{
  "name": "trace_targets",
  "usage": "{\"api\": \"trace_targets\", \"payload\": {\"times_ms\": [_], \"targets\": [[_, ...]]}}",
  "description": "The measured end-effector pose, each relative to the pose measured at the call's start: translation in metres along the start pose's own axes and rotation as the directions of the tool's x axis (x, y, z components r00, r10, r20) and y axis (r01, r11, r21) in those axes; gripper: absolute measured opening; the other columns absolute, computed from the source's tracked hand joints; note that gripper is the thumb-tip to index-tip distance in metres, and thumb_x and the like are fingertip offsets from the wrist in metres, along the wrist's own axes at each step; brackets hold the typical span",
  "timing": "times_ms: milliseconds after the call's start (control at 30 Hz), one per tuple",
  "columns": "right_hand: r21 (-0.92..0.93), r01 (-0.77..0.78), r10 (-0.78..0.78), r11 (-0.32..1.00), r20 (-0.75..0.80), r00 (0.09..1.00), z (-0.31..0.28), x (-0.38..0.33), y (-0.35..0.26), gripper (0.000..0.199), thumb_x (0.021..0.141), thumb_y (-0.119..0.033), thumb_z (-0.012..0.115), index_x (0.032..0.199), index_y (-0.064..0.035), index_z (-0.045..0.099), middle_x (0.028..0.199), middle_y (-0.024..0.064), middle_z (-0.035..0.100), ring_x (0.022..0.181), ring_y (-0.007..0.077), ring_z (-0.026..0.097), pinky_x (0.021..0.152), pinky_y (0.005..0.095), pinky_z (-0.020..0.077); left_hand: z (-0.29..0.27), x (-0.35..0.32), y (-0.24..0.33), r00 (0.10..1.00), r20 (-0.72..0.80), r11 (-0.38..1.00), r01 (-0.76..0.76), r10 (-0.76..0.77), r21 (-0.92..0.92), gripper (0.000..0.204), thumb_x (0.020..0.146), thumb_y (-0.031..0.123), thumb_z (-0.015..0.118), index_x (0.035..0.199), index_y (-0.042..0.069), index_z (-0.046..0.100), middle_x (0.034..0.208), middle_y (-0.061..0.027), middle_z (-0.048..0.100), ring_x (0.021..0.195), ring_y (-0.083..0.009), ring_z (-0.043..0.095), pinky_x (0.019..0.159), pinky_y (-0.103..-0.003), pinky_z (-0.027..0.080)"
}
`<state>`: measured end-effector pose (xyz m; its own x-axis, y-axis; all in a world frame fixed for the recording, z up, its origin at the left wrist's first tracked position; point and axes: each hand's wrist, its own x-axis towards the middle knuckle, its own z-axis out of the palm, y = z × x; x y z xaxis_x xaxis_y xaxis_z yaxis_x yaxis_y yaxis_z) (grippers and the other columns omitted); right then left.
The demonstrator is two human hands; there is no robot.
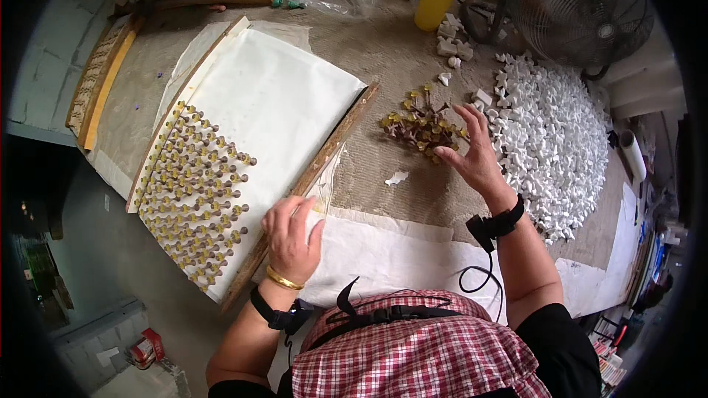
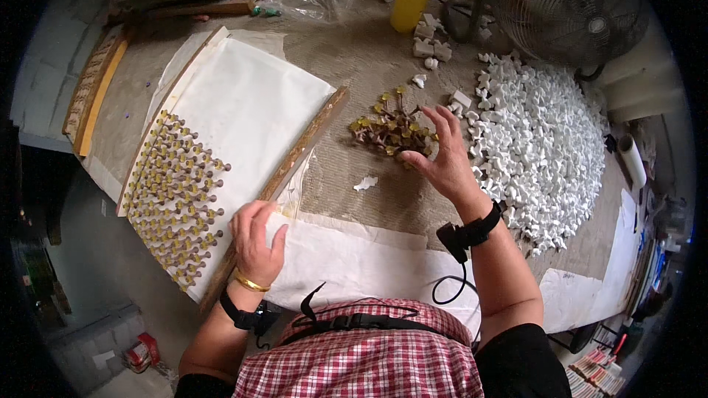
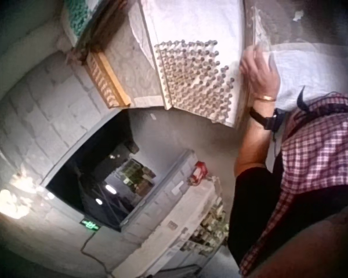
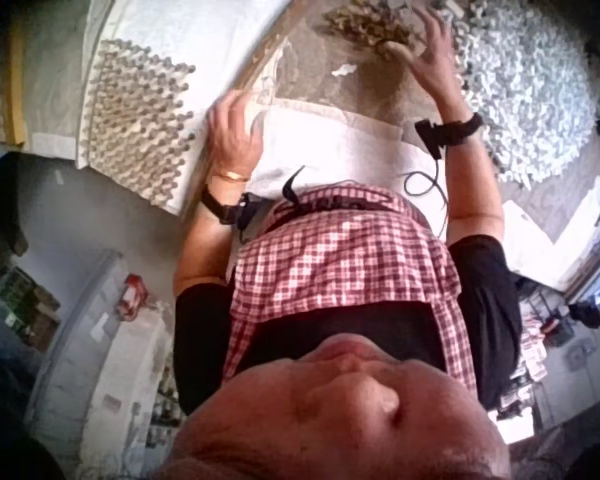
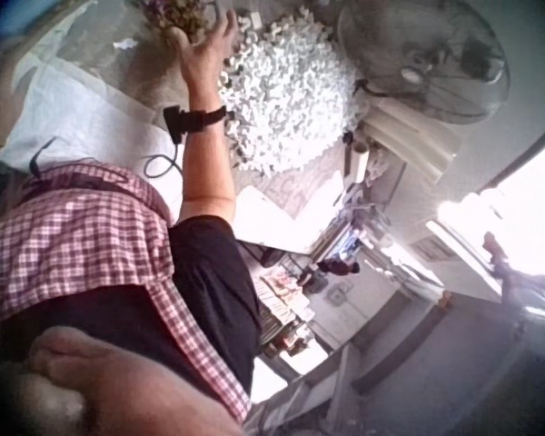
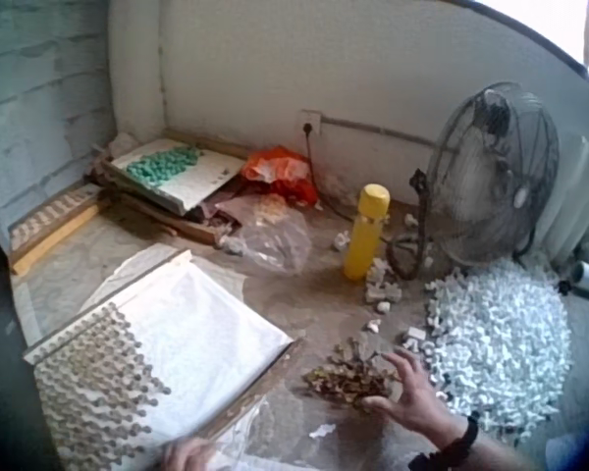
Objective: The person is sorting small gold-colored industrial components from a plastic bag into a grid-style tray.
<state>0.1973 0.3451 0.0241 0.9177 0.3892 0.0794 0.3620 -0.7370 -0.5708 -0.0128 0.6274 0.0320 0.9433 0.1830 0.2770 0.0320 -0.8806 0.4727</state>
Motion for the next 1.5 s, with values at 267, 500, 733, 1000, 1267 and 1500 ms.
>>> {"api": "trace_targets", "payload": {"times_ms": [267, 500, 733, 1000, 1267, 1500], "targets": [[0.257, 0.119, -0.128, 0.959, 0.02, 0.992, 0.027, 0.046, 0.021, 0.087, 0.073, -0.04, 0.081, 0.142, -0.0113, 0.037, 0.141, 0.0189, 0.041, 0.132, 0.0355, 0.039, 0.108, 0.0451, 0.036, 0.089, 0.077, 0.052, 0.986, 0.162, 0.797, 0.068, 0.038, -0.601, 0.055, 0.081, 0.012, 0.071, 0.13, 0.003, 0.047, 0.127, -0.018, 0.051, 0.118, -0.0341, 0.049, 0.103, -0.042, 0.04], [0.333, 0.2, -0.227, 0.921, 0.043, 0.973, 0.042, 0.047, 0.01, 0.05, 0.078, -0.017, 0.075, 0.124, -0.0041, 0.058, 0.125, 0.0153, 0.055, 0.114, 0.0306, 0.055, 0.097, 0.0391, 0.0442, 0.153, 0.124, 0.073, 0.988, 0.15, 0.99, -0.008, 0.029, -0.138, 0.099, 0.063, 0.022, 0.083, 0.145, 0.008, 0.029, 0.145, -0.0159, 0.036, 0.135, -0.0357, 0.031, 0.11, -0.05, 0.024], [0.629, -0.082, 0.009, 0.773, 0.118, 0.993, 0.051, 0.001, 0.011, 0.034, 0.087, -0.007, 0.067, 0.118, -0.0013, 0.057, 0.119, 0.0076, 0.059, 0.113, 0.0173, 0.055, 0.097, 0.0306, 0.0436, 0.156, 0.093, 0.082, 0.993, 0.091, 0.956, -0.045, 0.075, -0.288, 0.076, 0.067, 0.0, 0.064, 0.138, 0.001, 0.035, 0.129, -0.0192, 0.047, 0.124, -0.0371, 0.042, 0.104, -0.046, 0.033], [0.818, -0.468, 0.212, 0.334, 0.418, 0.883, 0.048, -0.042, -0.029, 0.016, 0.095, -0.013, 0.059, 0.109, -0.0049, 0.057, 0.11, 0.0023, 0.061, 0.095, 0.0102, 0.058, 0.08, 0.0231, 0.0478, 0.132, 0.035, 0.097, 0.977, 0.161, 0.675, 0.215, -0.143, -0.706, 0.078, 0.065, -0.006, 0.065, 0.136, 0.005, 0.034, 0.127, -0.0192, 0.047, 0.118, -0.0367, 0.047, 0.101, -0.041, 0.04], [0.8, -0.267, 0.088, 0.538, 0.261, 0.961, 0.061, -0.064, -0.062, 0.028, 0.1, -0.018, 0.052, 0.123, -0.0039, 0.049, 0.119, 0.0063, 0.054, 0.108, 0.0143, 0.052, 0.096, 0.0271, 0.0404, 0.097, 0.023, 0.082, 0.686, 0.724, -0.637, 0.528, -0.069, -0.562, 0.062, 0.085, 0.015, 0.063, 0.141, 0.012, 0.035, 0.127, -0.0049, 0.05, 0.113, -0.0176, 0.052, 0.094, -0.036, 0.045], [0.684, -0.096, -0.215, 0.724, 0.355, 0.91, 0.034, -0.071, -0.1, 0.043, 0.1, -0.028, 0.052, 0.134, -0.0033, 0.045, 0.13, 0.0098, 0.05, 0.121, 0.0189, 0.048, 0.103, 0.0329, 0.0371, 0.1, -0.002, 0.064, 0.702, 0.711, -0.822, 0.432, 0.047, -0.372, 0.037, 0.096, 0.042, 0.049, 0.121, 0.016, 0.06, 0.108, -0.001, 0.066, 0.095, -0.0178, 0.063, 0.08, -0.038, 0.051]]}}
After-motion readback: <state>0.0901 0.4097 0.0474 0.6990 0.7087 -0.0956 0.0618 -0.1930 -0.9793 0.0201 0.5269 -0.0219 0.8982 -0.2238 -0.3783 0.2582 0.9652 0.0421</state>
